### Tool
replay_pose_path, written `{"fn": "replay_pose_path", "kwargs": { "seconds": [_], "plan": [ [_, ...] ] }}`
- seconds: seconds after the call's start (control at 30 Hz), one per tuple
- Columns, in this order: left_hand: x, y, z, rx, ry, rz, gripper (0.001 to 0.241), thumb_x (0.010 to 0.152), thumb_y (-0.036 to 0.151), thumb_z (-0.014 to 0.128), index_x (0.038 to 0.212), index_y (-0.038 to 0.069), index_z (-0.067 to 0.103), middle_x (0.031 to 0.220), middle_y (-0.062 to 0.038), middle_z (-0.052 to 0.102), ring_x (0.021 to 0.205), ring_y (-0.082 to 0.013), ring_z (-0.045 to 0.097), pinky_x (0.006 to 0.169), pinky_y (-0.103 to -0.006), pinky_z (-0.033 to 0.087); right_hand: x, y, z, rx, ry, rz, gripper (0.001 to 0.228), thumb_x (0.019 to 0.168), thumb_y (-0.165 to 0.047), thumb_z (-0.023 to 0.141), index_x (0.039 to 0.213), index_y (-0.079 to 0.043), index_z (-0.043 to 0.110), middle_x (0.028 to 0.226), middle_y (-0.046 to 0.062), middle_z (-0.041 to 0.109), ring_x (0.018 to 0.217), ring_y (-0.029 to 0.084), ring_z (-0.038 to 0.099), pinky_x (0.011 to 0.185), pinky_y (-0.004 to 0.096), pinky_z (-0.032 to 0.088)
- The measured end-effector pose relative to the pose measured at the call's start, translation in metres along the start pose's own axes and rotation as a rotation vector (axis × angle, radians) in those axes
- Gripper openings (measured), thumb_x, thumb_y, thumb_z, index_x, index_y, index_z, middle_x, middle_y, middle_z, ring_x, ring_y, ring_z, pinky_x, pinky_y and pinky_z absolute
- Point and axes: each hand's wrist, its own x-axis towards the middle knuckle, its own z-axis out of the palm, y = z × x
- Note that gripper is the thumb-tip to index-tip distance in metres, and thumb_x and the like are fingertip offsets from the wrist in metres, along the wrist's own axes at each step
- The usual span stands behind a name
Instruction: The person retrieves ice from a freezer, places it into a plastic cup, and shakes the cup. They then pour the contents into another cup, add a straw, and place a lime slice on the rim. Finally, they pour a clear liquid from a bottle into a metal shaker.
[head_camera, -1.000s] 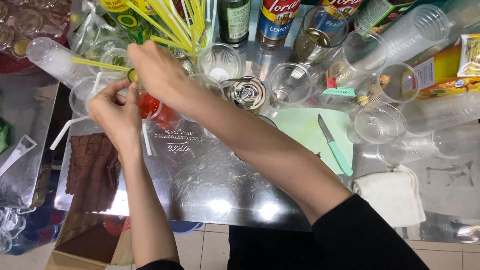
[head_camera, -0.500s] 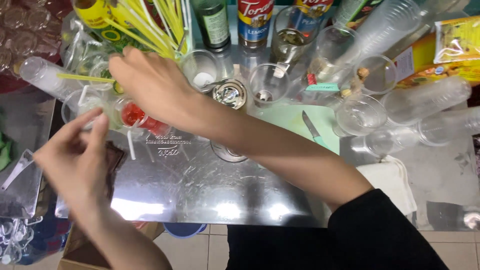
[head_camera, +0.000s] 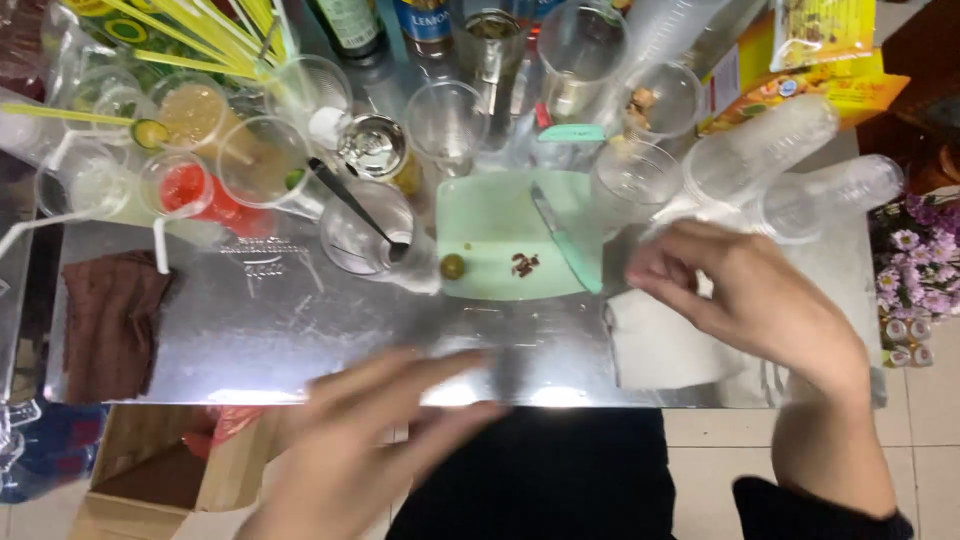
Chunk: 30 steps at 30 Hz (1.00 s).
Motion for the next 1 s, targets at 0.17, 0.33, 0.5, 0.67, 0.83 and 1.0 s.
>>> {"fn": "replay_pose_path", "kwargs": {
  "seconds": [0.17, 0.33, 0.5, 0.67, 0.83, 1.0],
  "plan": [
    [0.007, -0.002, 0.184, 0.026, -0.306, 0.191, 0.024, 0.102, 0.028, 0.062, 0.111, 0.006, 0.065, 0.097, -0.015, 0.063, 0.075, -0.0366, 0.063, 0.046, -0.0493, 0.046, -0.069, 0.073, 0.057, 0.037, -0.175, 0.311, 0.025, 0.092, -0.023, 0.067, 0.116, -0.021, 0.076, 0.112, 0.0, 0.078, 0.085, 0.013, 0.078, 0.085, 0.024, 0.07],
    [0.019, 0.004, 0.273, 0.413, 0.066, 0.438, 0.031, 0.072, -0.015, 0.068, 0.101, -0.004, 0.065, 0.091, -0.01, 0.049, 0.084, -0.0278, 0.048, 0.057, -0.0311, 0.046, -0.096, 0.088, 0.111, -0.114, 0.261, 0.118, 0.019, 0.093, -0.017, 0.071, 0.108, -0.007, 0.077, 0.095, 0.004, 0.061, 0.082, 0.024, 0.058, 0.07, 0.037, 0.059],
    [0.01, -0.016, 0.315, 0.423, 0.107, 0.407, 0.022, 0.083, -0.011, 0.066, 0.073, 0.006, 0.055, 0.091, -0.009, 0.048, 0.089, -0.0308, 0.05, 0.054, -0.0296, 0.045, -0.105, 0.122, 0.137, -0.178, 0.376, -0.049, 0.03, 0.095, -0.005, 0.07, 0.125, -0.01, 0.073, 0.091, 0.004, 0.05, 0.073, 0.021, 0.048, 0.074, 0.039, 0.048],
    [0.008, -0.013, 0.296, 0.407, 0.078, 0.432, 0.025, 0.089, -0.006, 0.073, 0.113, -0.008, 0.065, 0.101, -0.014, 0.057, 0.095, -0.0325, 0.055, 0.064, -0.034, 0.054, -0.099, 0.108, 0.098, -0.056, 0.106, 0.153, 0.047, 0.085, -0.017, 0.075, 0.132, -0.015, 0.07, 0.111, 0.004, 0.062, 0.099, 0.02, 0.06, 0.086, 0.032, 0.054],
    [0.009, -0.019, 0.274, 0.179, 0.012, 0.31, 0.04, 0.101, 0.024, 0.07, 0.137, 0.007, 0.061, 0.101, -0.011, 0.061, 0.104, -0.0329, 0.059, 0.064, -0.0383, 0.059, -0.077, 0.109, 0.101, 0.1, 0.163, 0.105, 0.026, 0.087, -0.015, 0.075, 0.113, -0.012, 0.076, 0.097, 0.0, 0.066, 0.092, 0.016, 0.065, 0.082, 0.03, 0.052],
    [0.0, -0.03, 0.238, 0.02, 0.053, 0.276, 0.034, 0.099, 0.02, 0.072, 0.13, 0.007, 0.063, 0.104, -0.01, 0.064, 0.097, -0.0271, 0.058, 0.084, -0.044, 0.05, -0.072, 0.109, 0.086, 0.211, 0.113, 0.104, 0.029, 0.086, -0.016, 0.075, 0.115, -0.012, 0.076, 0.106, 0.0, 0.07, 0.079, 0.012, 0.066, 0.079, 0.025, 0.059]
  ]
}}
